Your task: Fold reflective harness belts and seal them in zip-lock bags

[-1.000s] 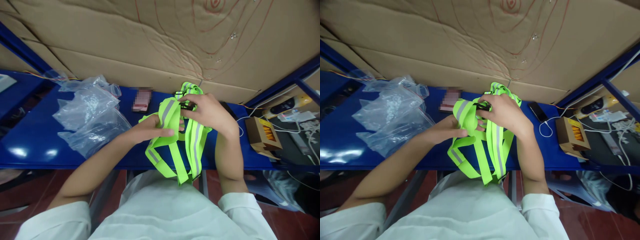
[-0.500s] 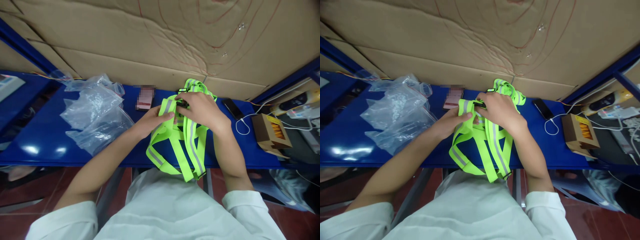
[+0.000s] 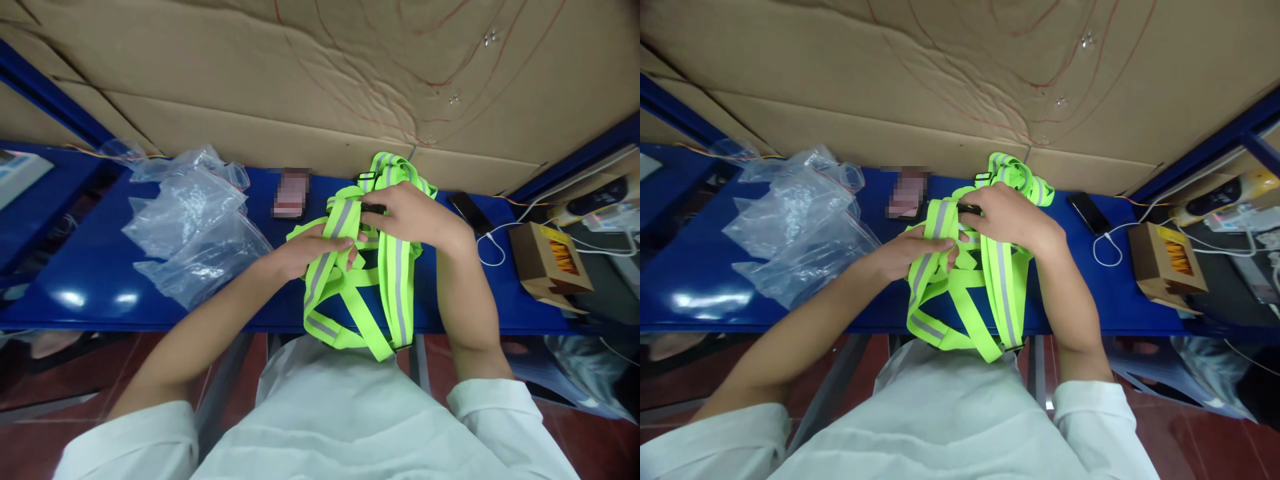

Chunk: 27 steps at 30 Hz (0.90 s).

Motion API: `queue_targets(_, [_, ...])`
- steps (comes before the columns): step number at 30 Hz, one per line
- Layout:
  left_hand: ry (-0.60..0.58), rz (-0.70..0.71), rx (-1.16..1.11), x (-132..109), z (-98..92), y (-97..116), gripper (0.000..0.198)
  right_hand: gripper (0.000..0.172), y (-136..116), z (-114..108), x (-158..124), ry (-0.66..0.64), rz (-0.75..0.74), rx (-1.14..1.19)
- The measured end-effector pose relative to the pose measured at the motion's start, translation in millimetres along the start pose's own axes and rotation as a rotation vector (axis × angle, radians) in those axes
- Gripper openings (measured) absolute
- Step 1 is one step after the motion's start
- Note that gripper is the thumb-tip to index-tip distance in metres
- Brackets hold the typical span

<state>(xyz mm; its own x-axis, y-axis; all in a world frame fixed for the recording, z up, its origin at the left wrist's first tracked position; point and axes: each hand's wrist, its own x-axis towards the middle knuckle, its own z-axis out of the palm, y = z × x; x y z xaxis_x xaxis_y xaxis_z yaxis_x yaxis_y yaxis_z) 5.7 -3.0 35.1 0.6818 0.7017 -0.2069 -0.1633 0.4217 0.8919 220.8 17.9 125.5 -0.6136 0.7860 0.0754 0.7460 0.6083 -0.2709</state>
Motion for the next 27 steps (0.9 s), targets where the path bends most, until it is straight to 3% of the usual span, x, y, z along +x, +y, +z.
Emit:
queue_targets(4, [-0.004,0.030,0.103,1.2,5.3,-5.8,0.047,0.032,17.1,3.1,7.8,0.035,-0.019,0.186])
queue_targets(8, [0.078,0.095,0.186,0.9,6.9,-8.2,0.052,0.046,28.4,1.4,8.2,-0.017,-0.048,0.372])
queue_targets(10, [0.133,0.170,0.144,2.1,4.2,-8.9,0.052,0.052,33.2,5.0,4.6,0.037,-0.034,0.510])
queue_targets(15, [0.238,0.232,0.147,7.9,-2.9,-14.6,0.059,0.052,40.8,43.9,-7.5,0.275,0.276,0.783])
queue_targets(19, [0.300,0.385,0.340,11.9,-1.3,-22.2,0.053,0.070,36.3,69.8,-15.2,0.301,0.497,0.780])
queue_targets(21, [0.360,0.436,0.378,13.2,0.3,-24.2,0.051,0.069,29.4,72.7,-17.5,0.331,0.479,0.770])
queue_targets(23, [0.374,0.419,0.275,14.2,1.4,-24.1,0.051,0.063,19.9,73.9,-18.5,0.378,0.403,0.770])
queue_targets(27, [0.283,0.337,0.036,15.4,4.3,-21.9,0.051,0.047,0.1,82.6,-16.9,0.449,0.271,1.018])
